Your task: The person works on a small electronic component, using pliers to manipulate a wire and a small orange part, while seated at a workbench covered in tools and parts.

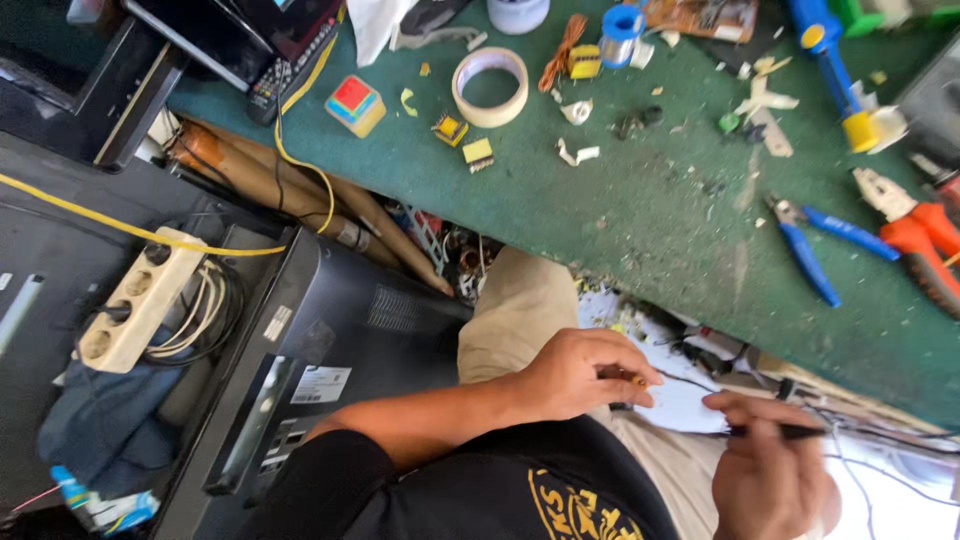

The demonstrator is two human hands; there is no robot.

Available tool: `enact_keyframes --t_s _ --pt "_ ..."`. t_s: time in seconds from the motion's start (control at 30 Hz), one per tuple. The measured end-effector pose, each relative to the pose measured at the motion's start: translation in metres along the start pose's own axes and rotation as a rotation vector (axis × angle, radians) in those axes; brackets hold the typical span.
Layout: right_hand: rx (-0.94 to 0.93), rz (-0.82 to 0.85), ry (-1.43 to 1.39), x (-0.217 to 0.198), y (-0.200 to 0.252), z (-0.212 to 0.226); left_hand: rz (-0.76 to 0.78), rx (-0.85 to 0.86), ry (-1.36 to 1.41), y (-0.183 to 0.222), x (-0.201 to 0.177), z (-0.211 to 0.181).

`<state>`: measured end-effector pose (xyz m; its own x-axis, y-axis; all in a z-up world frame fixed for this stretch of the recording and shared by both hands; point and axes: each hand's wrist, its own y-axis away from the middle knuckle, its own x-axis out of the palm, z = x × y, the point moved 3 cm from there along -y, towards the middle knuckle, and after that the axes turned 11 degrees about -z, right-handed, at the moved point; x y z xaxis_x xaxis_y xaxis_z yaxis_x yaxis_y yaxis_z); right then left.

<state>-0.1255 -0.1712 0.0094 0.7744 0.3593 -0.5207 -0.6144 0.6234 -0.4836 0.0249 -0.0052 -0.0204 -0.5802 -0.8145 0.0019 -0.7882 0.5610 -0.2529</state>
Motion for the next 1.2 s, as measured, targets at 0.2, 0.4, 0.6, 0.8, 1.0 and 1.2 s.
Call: enact_keyframes --t_s 0.2,0.4,0.6,0.8,1.0,1.2 --pt "0.5 0.317 -0.515 0.041 0.034 -0.057 0.076 0.203 -0.086 0.009 0.005 0.006" --pt "0.482 0.384 -0.674 0.042 0.025 -0.056 0.106 0.0 0.022 0.002 0.006 -0.006" --pt "0.43 0.412 -0.106 0.034 0.012 -0.054 0.193 -0.187 -0.088 0.002 0.006 0.01" --pt "0.681 0.422 -0.292 0.03 0.007 -0.048 0.088 0.224 -0.127 -0.003 0.003 -0.013" --pt "0.598 0.387 -0.273 0.025 0.008 -0.05 0.25 -0.526 0.329 0.006 0.008 0.008" --pt "0.705 0.48 -0.356 0.027 0.011 -0.058 0.231 0.033 -0.005 0.001 0.005 -0.004"
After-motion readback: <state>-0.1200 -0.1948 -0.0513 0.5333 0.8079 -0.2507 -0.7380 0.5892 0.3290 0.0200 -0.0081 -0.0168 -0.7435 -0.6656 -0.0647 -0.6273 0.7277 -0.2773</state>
